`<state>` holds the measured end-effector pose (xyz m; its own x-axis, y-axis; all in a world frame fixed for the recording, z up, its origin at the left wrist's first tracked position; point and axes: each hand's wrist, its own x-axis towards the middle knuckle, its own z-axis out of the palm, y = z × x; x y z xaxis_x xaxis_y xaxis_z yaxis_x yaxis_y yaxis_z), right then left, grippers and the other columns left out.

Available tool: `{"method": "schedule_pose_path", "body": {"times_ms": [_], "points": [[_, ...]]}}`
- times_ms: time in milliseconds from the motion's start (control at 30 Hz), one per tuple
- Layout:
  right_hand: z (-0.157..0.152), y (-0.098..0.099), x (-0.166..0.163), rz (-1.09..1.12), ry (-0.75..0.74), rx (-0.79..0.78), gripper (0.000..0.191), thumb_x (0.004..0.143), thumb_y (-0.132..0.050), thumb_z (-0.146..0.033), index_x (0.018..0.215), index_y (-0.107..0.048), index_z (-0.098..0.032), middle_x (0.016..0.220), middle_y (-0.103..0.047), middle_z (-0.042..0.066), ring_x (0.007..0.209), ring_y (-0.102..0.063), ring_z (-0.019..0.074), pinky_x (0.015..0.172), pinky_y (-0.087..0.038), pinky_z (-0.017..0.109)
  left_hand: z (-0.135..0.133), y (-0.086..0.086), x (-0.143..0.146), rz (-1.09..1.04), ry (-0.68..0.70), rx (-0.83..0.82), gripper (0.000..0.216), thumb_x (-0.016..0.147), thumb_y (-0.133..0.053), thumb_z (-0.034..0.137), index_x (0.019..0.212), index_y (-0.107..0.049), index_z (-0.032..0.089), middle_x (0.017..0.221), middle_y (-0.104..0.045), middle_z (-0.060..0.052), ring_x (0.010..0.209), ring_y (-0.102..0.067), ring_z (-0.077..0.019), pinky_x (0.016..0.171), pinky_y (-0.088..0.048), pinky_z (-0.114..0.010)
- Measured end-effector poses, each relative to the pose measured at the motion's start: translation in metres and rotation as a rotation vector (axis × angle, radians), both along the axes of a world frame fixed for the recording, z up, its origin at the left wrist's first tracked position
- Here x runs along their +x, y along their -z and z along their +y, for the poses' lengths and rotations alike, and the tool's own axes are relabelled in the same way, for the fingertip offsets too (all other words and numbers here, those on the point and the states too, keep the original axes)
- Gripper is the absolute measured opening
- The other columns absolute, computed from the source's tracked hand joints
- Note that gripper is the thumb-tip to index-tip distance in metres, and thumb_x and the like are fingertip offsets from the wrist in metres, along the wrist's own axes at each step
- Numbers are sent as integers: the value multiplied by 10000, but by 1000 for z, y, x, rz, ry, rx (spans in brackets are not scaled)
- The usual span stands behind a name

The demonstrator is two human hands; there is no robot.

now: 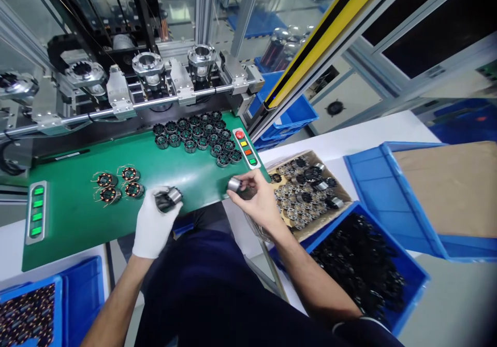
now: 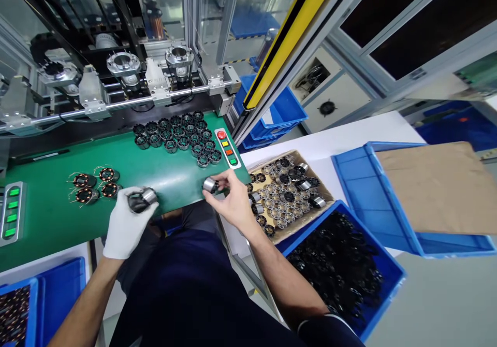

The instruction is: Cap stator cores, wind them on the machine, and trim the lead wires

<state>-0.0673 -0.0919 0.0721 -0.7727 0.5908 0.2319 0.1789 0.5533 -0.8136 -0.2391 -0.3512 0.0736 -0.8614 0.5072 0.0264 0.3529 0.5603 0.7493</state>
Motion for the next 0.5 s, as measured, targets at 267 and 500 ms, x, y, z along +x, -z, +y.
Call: {"method": "schedule_pose_path", "body": {"times_ms": [267, 500], "points": [[-5, -35, 8, 47, -7, 123, 376, 1044, -827, -321, 1415, -784, -285, 1282, -866, 80, 1112, -825, 276, 1014, -680, 456, 1, -35, 8, 42, -5, 163, 389, 988, -808, 411, 1320, -673, 258, 1411, -812, -112, 1347, -790, -308, 1206, -623, -491], [-15, -10, -3, 14, -65, 206, 222, 1031, -872, -324, 1238, -827, -256, 1076, -862, 80, 980, -814, 292, 899, -695, 453, 12, -16, 10, 321, 160, -83, 338, 963, -829, 294, 1300, -819, 266, 1213, -887, -84, 1161, -833, -352, 1036, -684, -476]]}}
